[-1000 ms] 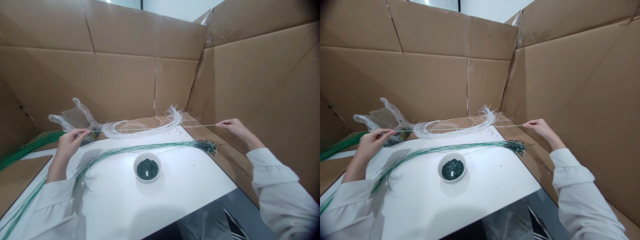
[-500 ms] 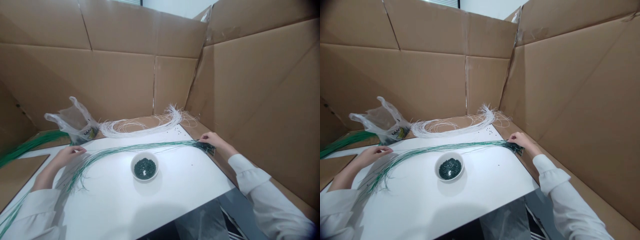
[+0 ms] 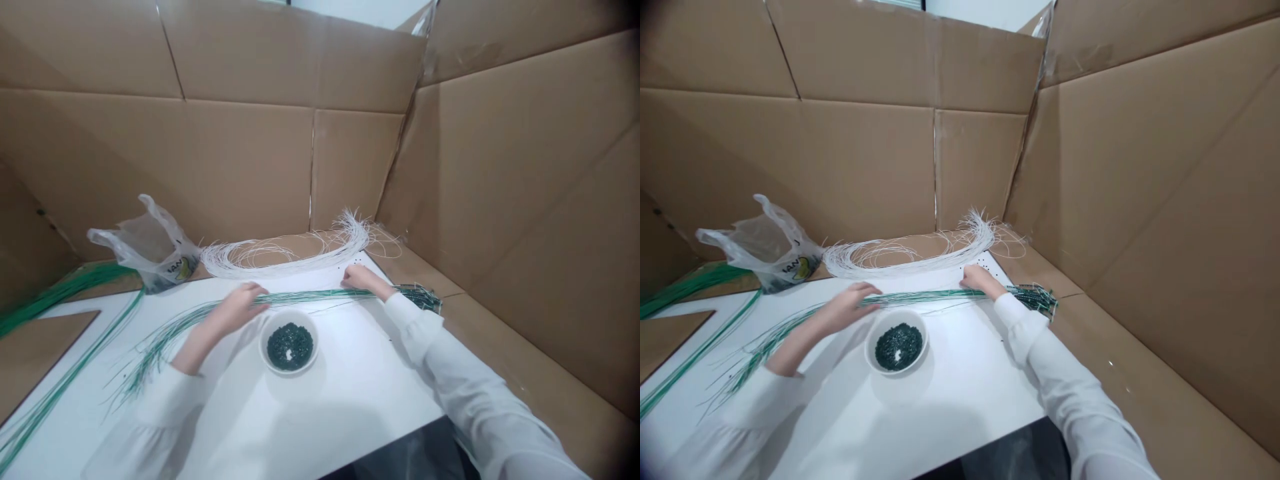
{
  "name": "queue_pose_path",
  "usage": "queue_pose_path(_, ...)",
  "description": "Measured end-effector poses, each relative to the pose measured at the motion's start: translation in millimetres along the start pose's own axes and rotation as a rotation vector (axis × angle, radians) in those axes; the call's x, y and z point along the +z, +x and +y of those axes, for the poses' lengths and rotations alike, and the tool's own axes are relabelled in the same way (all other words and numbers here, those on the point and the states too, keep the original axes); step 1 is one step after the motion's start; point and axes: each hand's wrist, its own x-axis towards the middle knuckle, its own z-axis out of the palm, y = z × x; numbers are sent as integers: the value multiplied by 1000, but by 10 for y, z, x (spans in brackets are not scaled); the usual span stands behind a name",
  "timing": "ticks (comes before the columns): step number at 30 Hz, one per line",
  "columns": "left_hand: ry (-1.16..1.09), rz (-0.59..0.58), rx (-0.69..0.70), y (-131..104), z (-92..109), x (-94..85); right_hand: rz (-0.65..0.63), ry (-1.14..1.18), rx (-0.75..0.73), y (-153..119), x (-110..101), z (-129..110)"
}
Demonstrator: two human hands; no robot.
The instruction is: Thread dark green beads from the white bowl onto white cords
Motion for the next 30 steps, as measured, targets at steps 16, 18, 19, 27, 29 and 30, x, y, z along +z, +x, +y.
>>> queue_pose_path(16,-449,-439,185,690,358,264,-71,205,45,516,-535,-137)
queue_pose_path(18,-465,-459,189,623,331,249,-41,213,31,532,-575,-162)
queue_pose_path(19,-462,-472,191,586,322,243,-15,214,22,544,-603,-176)
queue_pose_path(27,-258,-463,133,251,409,87,337,178,-91,556,-880,-424)
queue_pose_path(29,-196,-460,100,198,429,31,422,159,-103,531,-883,-493)
queue_pose_path(30,-159,-453,75,178,432,7,452,149,-104,522,-871,-517)
